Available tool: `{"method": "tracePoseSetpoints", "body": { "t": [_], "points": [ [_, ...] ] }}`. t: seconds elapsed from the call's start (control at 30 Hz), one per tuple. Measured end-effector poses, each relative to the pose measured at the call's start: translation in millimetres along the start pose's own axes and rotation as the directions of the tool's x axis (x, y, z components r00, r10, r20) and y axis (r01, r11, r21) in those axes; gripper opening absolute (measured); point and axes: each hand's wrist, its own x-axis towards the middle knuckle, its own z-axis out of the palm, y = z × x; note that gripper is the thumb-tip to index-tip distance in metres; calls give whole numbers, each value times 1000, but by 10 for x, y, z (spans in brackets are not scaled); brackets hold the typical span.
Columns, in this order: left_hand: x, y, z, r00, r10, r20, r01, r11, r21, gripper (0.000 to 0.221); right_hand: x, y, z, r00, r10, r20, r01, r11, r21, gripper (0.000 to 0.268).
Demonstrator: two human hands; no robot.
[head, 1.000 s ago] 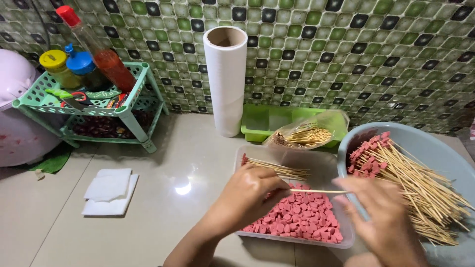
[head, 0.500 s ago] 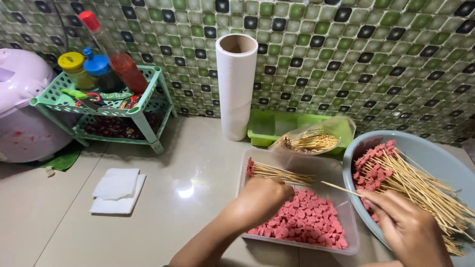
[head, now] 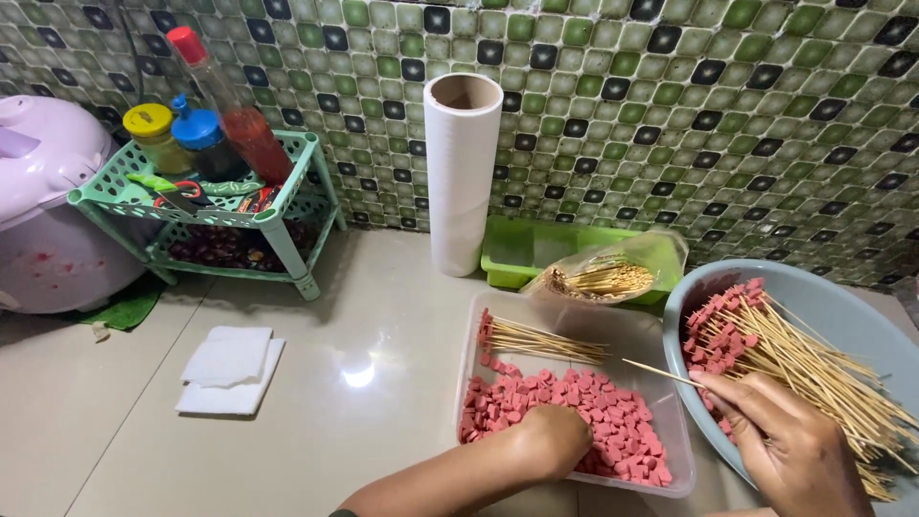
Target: Skewering small pink food pieces onto wooden sticks for food preparation.
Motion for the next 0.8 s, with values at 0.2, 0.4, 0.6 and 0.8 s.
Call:
{"method": "tracePoseSetpoints", "body": {
  "t": [0.2,0.4,0.6,0.8],
  "points": [
    [-86,122,-147,992,-109,68,106,993,43,22,-6,-4,1,995,-88,-48,90,995,36,46],
    [-135,115,-222,983,-152,106,148,988,37,21,-18,-35,-17,997,-61,-56,64,997,43,46],
    [-62,76,-162,981,-192,-23,193,975,111,11,-14,-12,-13,998,-64,-11,64,997,52,44],
    [-84,-23,-121,978,-110,-177,120,992,45,24,-44,-41,-34,994,-86,-63,92,992,91,42]
  ]
}}
